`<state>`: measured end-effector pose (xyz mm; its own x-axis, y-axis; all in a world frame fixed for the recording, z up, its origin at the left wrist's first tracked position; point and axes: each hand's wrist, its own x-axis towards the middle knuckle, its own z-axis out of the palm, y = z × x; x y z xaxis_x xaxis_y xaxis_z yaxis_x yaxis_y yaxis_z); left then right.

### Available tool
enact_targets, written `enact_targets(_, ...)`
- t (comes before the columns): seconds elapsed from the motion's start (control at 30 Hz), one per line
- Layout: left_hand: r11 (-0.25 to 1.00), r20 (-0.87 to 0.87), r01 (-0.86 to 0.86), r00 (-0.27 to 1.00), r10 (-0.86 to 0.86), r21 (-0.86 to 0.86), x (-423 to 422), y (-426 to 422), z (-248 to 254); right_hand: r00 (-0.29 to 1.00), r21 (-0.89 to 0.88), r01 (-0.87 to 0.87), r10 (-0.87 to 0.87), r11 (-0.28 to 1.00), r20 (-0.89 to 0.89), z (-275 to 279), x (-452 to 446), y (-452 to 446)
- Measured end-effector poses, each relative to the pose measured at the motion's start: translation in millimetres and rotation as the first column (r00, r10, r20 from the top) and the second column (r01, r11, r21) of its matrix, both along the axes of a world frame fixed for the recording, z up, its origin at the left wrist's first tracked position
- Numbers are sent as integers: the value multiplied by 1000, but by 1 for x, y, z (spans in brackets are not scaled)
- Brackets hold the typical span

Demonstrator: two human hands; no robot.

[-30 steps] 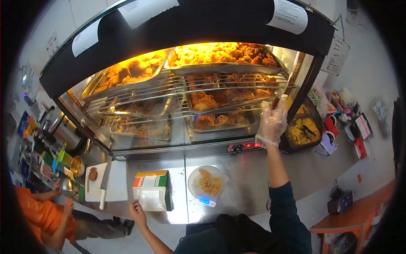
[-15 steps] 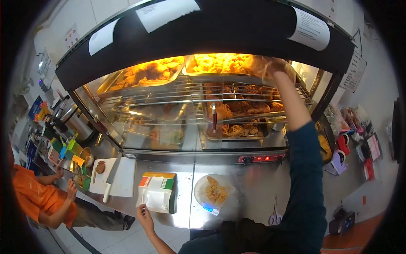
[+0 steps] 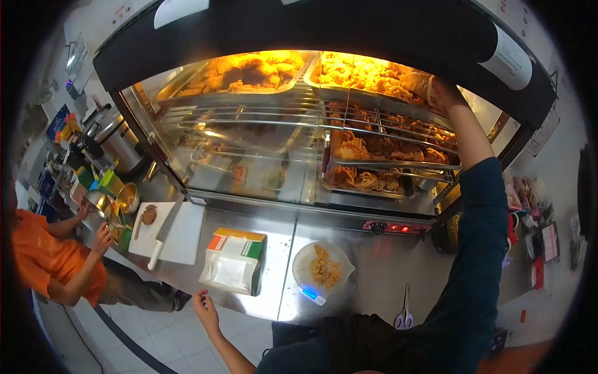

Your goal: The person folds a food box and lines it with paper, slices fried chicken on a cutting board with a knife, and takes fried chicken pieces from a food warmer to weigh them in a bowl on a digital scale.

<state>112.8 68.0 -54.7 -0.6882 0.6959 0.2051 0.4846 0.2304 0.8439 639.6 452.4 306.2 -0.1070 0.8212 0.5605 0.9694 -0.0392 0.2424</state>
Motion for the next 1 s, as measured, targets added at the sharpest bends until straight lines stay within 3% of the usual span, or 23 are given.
enact_targets(0.17, 998, 35, 56, 998, -56, -8, 6, 0, -13, 999, 16, -29, 30, 999, -29, 2, 3, 1)
enact_targets(1.0, 998, 40, -16, 999, 18, -54, 17, -37, -25, 979, 62, -174, 179, 983, -94, -11, -7, -4)
